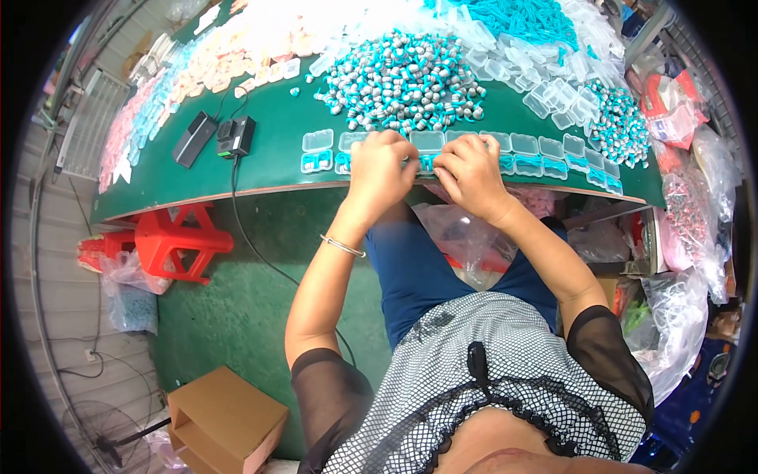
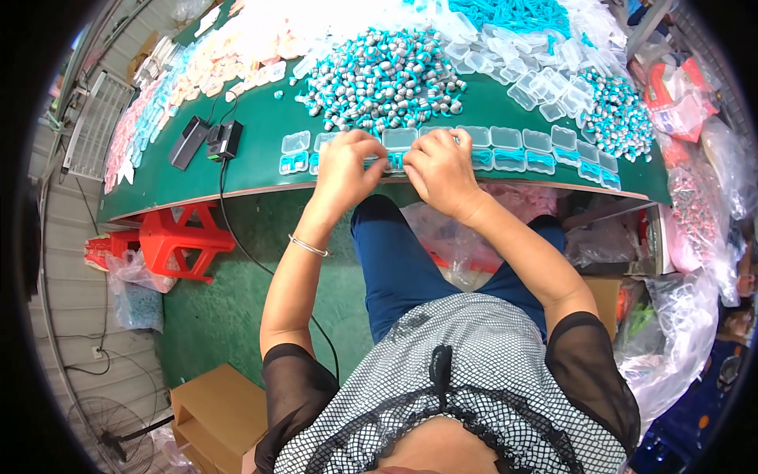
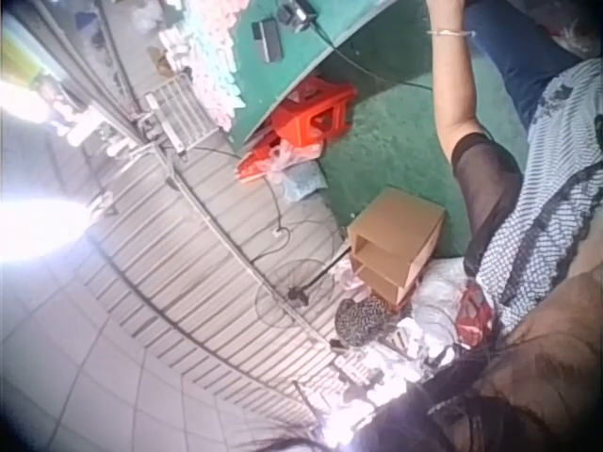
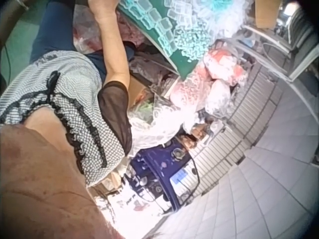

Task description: Sorting small blue and white capped objects into plastic containers.

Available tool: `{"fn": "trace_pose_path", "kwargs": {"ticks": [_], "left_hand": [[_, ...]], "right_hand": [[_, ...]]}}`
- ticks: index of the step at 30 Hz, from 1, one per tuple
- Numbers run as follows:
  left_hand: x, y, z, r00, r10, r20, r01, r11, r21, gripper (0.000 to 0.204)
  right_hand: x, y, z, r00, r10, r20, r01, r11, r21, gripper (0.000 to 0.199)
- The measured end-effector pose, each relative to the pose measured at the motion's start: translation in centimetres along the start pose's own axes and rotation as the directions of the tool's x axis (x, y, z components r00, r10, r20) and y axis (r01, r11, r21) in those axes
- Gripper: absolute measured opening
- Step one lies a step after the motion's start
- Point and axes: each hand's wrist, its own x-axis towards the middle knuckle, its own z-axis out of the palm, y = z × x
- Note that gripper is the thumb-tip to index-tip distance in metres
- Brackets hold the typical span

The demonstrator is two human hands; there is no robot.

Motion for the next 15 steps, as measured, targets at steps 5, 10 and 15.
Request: {"fn": "trace_pose_path", "kwargs": {"ticks": [5, 10, 15], "left_hand": [[1.8, -2.8, -0.5, 0.98, -0.195, -0.031, 0.195, 0.981, 0.012, 0.011], [4.1, -3.1, 0.2, 0.943, -0.281, 0.179, 0.259, 0.956, 0.136, 0.009], [5.0, -2.6, 0.6, 0.928, -0.325, 0.18, 0.302, 0.942, 0.147, 0.013]], "right_hand": [[-0.3, 0.1, -0.5, 0.997, 0.056, -0.05, -0.052, 0.995, 0.086, 0.007], [-1.2, 0.8, -1.7, 0.997, 0.078, -0.027, -0.075, 0.992, 0.099, 0.005], [-2.0, 1.1, -2.8, 0.995, 0.088, -0.041, -0.085, 0.994, 0.069, 0.005]]}}
